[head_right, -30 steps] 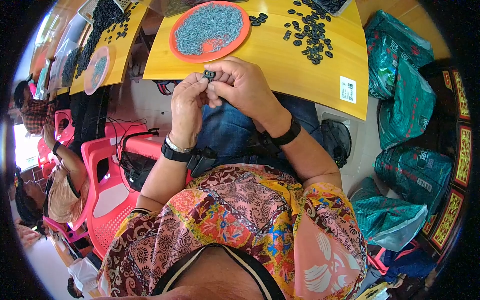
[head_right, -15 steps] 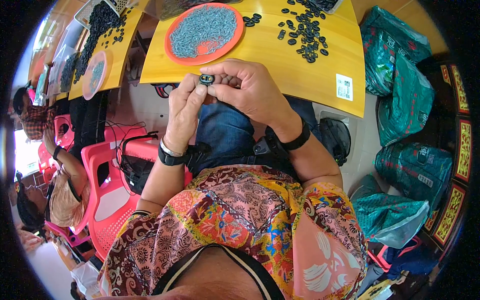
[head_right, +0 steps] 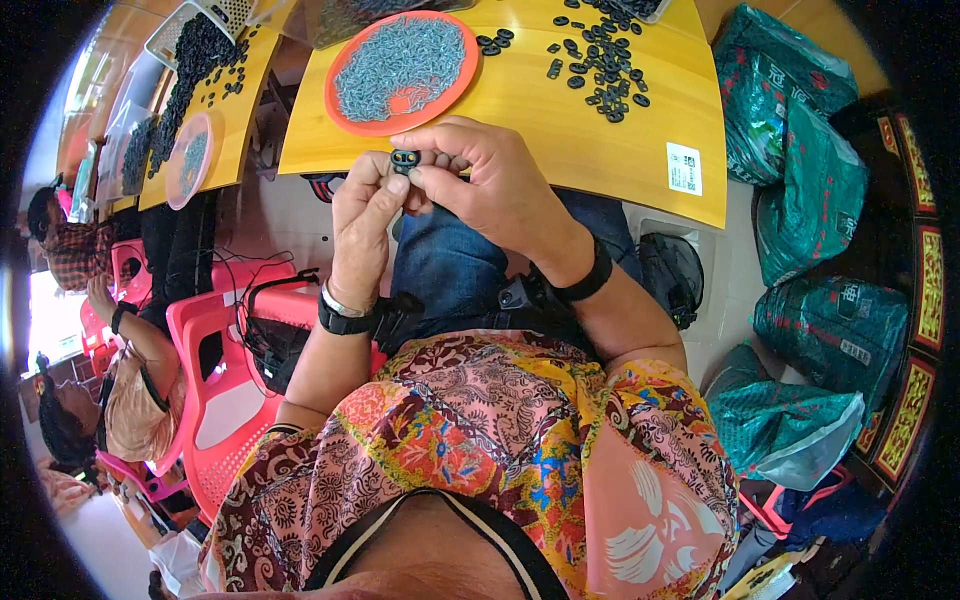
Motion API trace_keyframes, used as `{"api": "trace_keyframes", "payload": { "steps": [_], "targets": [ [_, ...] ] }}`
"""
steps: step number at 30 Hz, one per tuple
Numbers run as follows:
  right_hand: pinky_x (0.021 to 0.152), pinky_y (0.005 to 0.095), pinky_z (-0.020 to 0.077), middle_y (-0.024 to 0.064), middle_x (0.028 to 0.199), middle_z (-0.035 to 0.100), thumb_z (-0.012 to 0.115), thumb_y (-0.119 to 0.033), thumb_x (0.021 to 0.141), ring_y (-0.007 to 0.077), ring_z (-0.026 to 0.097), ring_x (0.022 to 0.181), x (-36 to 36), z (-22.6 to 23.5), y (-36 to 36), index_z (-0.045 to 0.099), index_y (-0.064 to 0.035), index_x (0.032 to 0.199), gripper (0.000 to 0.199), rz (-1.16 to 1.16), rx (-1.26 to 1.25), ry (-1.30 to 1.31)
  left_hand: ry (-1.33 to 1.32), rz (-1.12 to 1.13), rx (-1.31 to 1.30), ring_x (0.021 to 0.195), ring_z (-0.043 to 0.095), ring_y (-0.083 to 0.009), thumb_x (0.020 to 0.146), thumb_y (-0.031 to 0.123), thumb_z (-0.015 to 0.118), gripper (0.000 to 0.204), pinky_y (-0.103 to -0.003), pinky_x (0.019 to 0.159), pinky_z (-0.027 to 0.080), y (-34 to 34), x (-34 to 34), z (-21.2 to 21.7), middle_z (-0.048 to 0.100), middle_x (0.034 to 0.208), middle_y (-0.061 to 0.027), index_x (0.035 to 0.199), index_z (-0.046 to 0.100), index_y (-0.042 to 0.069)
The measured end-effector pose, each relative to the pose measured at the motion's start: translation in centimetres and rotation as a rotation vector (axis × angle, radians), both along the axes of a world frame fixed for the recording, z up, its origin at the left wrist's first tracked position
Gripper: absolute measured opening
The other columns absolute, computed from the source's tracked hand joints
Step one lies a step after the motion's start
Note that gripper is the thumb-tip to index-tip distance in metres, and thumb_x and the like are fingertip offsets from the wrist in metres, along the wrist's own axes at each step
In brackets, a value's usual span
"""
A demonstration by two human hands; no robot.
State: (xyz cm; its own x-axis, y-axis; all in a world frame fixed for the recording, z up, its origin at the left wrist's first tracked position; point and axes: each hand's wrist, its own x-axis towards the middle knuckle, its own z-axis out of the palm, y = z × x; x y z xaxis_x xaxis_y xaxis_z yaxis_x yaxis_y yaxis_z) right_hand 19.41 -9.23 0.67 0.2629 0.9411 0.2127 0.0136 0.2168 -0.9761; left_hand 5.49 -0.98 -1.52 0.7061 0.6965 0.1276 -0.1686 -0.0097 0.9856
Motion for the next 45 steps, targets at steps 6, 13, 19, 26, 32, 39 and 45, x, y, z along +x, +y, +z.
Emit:
{"api": "trace_keyframes", "payload": {
  "steps": [6,13,19,26,32,39,45],
  "targets": [
    [0.067,0.0194,0.0447,0.0023,0.086,0.06,0.057,0.001,0.082,0.0055,0.056,0.072,0.1,-0.3,0.1,0.063,-0.0006,0.107,0.026,-0.008,0.006,-0.064,-0.024,-0.011,-0.136,0.062,0.051,-0.0097,0.088,0.01,0.051,0.011,-0.023,0.059,0.042,-0.1,0.2,0.0,0.054,0.067,-0.0037,0.083,0.051,-0.001],
    [0.068,0.0203,0.0447,0.0038,0.085,0.061,0.056,-0.001,0.083,0.0068,0.057,0.072,0.4,-0.6,0.0,0.064,0.0003,0.104,0.022,-0.063,0.017,-0.221,0.055,-0.04,-0.104,0.059,0.05,-0.009,0.085,0.01,0.053,0.011,-0.022,0.056,0.041,0.2,-0.1,-0.1,0.054,0.064,-0.0023,0.078,0.052,0.001],
    [0.067,0.0205,0.0443,0.004,0.084,0.062,0.056,0.0,0.083,0.0071,0.056,0.071,0.8,-0.9,0.2,0.064,-0.0002,0.103,0.022,-0.073,0.06,-0.301,0.153,-0.016,-0.016,0.057,0.049,-0.0075,0.085,0.011,0.053,0.014,-0.022,0.052,0.039,0.3,-0.1,-0.4,0.054,0.061,-0.002,0.074,0.051,0.001],
    [0.066,0.0203,0.0442,0.0035,0.084,0.063,0.056,-0.001,0.082,0.006,0.055,0.07,0.8,-1.1,0.1,0.065,-0.0013,0.103,0.022,-0.052,0.017,-0.271,0.167,-0.006,-0.055,0.057,0.05,-0.0073,0.085,0.011,0.053,0.015,-0.022,0.052,0.038,0.2,0.0,-0.1,0.054,0.061,-0.002,0.074,0.05,0.002],
    [0.066,0.019,0.0443,0.0,0.081,0.061,0.058,0.0,0.081,0.0038,0.054,0.07,0.5,-1.1,0.1,0.063,-0.0016,0.106,0.025,-0.001,-0.059,-0.165,0.159,-0.009,-0.138,0.056,0.05,-0.0085,0.086,0.011,0.05,0.014,-0.022,0.052,0.038,0.3,-0.1,-0.2,0.052,0.061,-0.0018,0.074,0.05,0.003],
    [0.066,0.0163,0.044,-0.0026,0.08,0.059,0.062,0.001,0.081,0.0017,0.053,0.07,0.2,-1.4,0.2,0.061,-0.0006,0.11,0.029,0.035,-0.105,-0.046,0.083,-0.058,-0.231,0.058,0.05,-0.0095,0.087,0.012,0.049,0.014,-0.023,0.054,0.04,0.4,-0.2,0.0,0.052,0.065,-0.0019,0.077,0.049,0.003],
    [0.072,0.0168,0.0457,-0.0014,0.087,0.061,0.063,-0.001,0.082,0.0028,0.056,0.077,0.4,-0.9,-0.3,0.06,0.0003,0.111,0.029,0.077,-0.052,0.057,0.147,-0.049,0.273,0.059,0.054,-0.0173,0.088,0.016,0.051,0.014,-0.029,0.055,0.043,0.8,-0.7,0.6,0.054,0.066,-0.0076,0.085,0.05,0.002]
  ]
}}
